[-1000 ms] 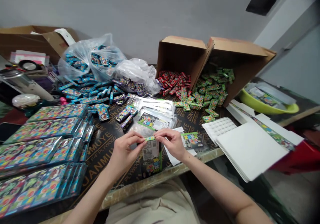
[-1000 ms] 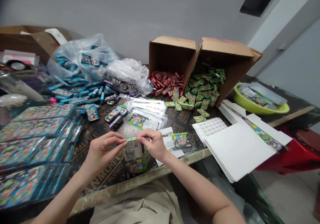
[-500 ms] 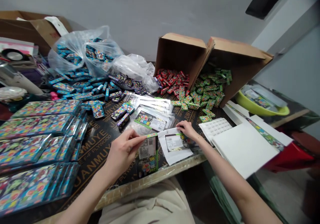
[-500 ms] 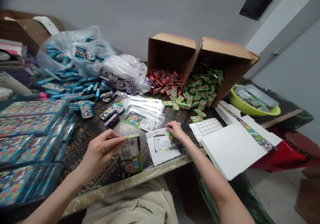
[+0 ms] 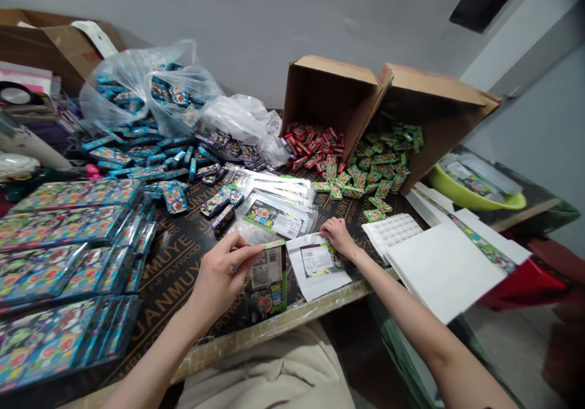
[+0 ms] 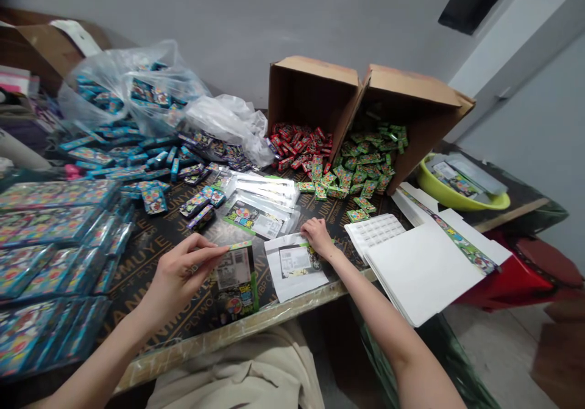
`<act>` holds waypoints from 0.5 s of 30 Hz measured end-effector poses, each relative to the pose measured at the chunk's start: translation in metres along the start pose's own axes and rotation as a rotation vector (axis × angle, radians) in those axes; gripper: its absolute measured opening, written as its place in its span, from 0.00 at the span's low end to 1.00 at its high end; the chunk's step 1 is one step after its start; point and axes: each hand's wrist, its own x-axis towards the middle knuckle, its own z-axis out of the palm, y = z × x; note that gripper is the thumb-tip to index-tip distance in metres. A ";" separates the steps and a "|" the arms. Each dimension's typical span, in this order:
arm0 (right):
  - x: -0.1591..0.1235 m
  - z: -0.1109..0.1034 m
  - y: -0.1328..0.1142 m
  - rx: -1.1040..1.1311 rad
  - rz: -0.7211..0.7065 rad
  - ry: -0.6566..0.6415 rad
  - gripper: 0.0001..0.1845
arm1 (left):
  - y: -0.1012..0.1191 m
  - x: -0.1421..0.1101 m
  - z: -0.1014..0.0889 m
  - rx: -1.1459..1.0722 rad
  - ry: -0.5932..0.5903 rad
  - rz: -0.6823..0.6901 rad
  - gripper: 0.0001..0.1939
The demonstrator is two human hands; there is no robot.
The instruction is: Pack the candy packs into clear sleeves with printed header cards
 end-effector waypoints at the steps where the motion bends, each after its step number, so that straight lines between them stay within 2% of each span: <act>1: 0.000 0.000 0.000 -0.007 -0.014 -0.002 0.07 | 0.000 0.000 0.000 -0.002 0.000 -0.005 0.11; 9: -0.005 -0.005 -0.006 -0.059 -0.123 -0.045 0.14 | 0.000 -0.001 -0.001 -0.002 0.021 -0.021 0.11; 15: -0.007 -0.009 -0.010 -0.050 -0.147 -0.084 0.14 | 0.002 -0.002 -0.001 0.002 0.038 -0.016 0.11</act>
